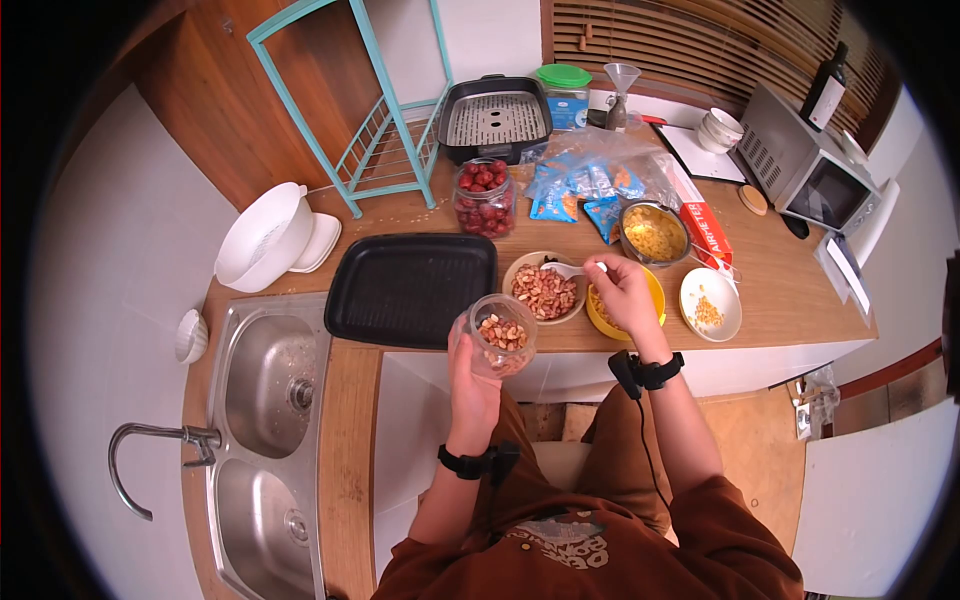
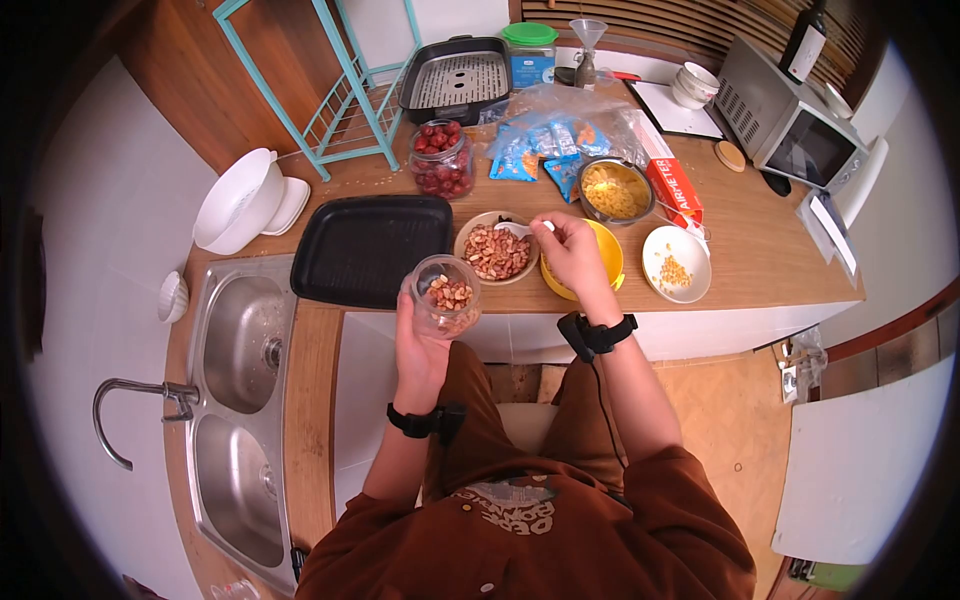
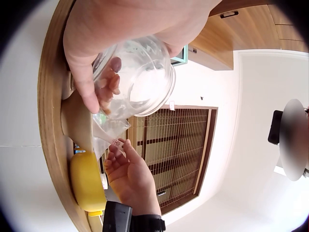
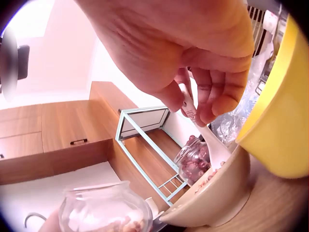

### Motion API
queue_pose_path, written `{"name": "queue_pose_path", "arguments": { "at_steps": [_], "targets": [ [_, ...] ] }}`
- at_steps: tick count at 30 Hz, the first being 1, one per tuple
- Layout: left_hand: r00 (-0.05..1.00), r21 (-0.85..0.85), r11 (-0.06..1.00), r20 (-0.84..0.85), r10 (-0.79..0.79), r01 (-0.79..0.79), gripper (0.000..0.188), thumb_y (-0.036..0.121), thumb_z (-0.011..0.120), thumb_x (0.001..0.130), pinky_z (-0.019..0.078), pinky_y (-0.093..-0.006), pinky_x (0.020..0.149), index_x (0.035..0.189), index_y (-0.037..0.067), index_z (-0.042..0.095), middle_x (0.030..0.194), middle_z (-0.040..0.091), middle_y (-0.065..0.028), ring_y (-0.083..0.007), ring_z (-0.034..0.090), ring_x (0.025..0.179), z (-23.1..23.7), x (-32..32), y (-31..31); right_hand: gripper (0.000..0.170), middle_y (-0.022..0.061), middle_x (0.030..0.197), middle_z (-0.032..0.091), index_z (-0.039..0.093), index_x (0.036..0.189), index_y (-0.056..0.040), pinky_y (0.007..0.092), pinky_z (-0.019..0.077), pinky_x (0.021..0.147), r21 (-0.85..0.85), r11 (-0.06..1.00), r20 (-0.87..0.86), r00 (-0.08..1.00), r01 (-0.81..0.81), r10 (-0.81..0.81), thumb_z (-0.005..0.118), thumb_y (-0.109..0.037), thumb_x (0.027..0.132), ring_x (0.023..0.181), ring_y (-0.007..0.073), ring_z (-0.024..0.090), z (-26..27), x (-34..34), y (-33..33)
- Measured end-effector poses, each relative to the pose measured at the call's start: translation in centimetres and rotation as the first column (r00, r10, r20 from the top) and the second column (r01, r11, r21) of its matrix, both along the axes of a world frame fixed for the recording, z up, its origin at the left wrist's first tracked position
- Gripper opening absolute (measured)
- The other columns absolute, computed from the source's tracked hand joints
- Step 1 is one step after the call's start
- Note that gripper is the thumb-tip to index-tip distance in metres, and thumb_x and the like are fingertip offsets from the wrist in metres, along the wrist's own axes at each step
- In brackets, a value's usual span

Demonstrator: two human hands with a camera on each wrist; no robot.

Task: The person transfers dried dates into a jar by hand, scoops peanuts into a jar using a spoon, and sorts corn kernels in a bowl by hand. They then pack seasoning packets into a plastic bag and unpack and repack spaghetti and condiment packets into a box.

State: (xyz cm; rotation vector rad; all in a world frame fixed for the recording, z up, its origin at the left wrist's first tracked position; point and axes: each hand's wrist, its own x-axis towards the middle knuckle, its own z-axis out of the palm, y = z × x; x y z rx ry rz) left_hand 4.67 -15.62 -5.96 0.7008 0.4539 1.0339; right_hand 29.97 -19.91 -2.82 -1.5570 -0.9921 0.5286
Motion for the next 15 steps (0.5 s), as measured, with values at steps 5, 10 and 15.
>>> {"name": "queue_pose_path", "arguments": {
  "at_steps": [5, 10, 15],
  "targets": [
    [1.0, 0.021, 1.0, -0.012, -0.004, 0.005, 0.047, 0.041, 0.035, 0.11, 0.0492, -0.0508, 0.106, 0.147, 0.013, 0.038, 0.145, 0.05, -0.0116, -0.0276, 0.051, 0.133, 0.1, 0.0, -0.1, 0.019, 0.0051, 0.077, 0.07, 0.069, 0.101, 0.0046, 0.0219, 0.0476, 0.058, -0.019, 1.0, -0.227, 0.974, -0.022, 0.017, 0.061, -0.012, 0.1, 0.063, 0.0066, 0.06, 0.6, 0.7, 1.0],
    [1.0, -0.001, 1.0, -0.013, -0.01, 0.01, 0.049, 0.04, 0.034, 0.11, 0.0493, -0.0498, 0.106, 0.15, 0.013, 0.036, 0.145, 0.05, -0.0112, -0.0267, 0.051, 0.134, 0.3, 0.0, -0.1, 0.017, 0.0056, 0.076, 0.07, 0.068, 0.1, 0.0033, 0.0219, 0.0475, 0.056, -0.026, 0.999, -0.395, 0.918, -0.028, 0.016, 0.06, -0.012, 0.1, 0.061, 0.0079, 0.06, 0.3, 1.7, 1.1],
    [0.997, -0.024, 0.999, 0.066, -0.044, 0.045, 0.048, 0.032, 0.04, 0.11, 0.0414, -0.0428, 0.112, 0.151, 0.009, 0.033, 0.148, 0.046, -0.0089, -0.0226, 0.045, 0.139, 0.9, 0.0, -0.2, 0.02, 0.0048, 0.077, 0.069, 0.068, 0.097, -0.0002, 0.0215, 0.0464, 0.056, 0.072, 0.997, -0.494, 0.869, 0.028, 0.011, 0.059, -0.017, 0.103, 0.062, 0.0075, 0.059, 0.5, 2.2, 0.2]
  ]
}}
